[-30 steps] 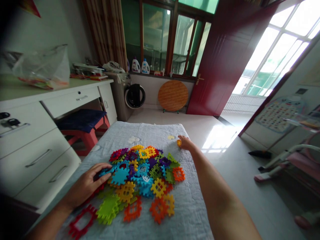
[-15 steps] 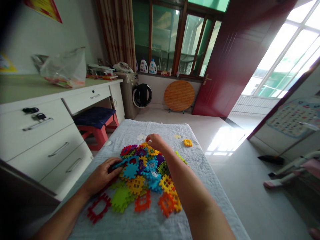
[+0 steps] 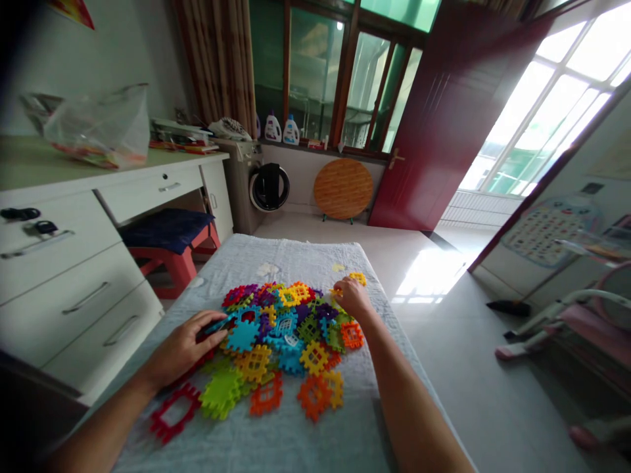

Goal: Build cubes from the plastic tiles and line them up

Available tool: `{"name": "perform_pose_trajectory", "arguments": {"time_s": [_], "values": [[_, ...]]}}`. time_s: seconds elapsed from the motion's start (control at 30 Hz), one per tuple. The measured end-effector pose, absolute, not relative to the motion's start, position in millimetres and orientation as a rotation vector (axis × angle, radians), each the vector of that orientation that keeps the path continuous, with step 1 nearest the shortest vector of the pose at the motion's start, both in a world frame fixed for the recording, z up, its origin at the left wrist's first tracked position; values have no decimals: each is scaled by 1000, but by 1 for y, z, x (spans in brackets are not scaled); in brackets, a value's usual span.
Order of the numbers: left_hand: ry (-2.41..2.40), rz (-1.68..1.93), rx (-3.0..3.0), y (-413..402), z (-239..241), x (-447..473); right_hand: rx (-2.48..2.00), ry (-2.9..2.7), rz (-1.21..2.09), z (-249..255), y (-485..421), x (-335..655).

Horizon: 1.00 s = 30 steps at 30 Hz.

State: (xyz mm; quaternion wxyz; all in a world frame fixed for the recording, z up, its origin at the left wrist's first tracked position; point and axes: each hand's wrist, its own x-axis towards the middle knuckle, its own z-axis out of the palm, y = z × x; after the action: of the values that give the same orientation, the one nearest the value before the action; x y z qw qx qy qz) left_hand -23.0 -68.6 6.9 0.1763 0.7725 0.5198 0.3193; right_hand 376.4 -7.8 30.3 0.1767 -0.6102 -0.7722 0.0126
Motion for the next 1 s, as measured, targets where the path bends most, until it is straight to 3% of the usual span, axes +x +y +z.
{"name": "perform_pose_trajectory", "arguments": {"time_s": [0.13,0.73,1.0], "values": [[1459,879,2192,-67,5,-24,-1607,-2157,287,19,-12,392],[1482,1015,2177,-68,6,-25,-1726,-2061,280,7,-12,377],[1454,1000,2153,-71,7,-20,-1600,-2068,152,30,-23,349]]}}
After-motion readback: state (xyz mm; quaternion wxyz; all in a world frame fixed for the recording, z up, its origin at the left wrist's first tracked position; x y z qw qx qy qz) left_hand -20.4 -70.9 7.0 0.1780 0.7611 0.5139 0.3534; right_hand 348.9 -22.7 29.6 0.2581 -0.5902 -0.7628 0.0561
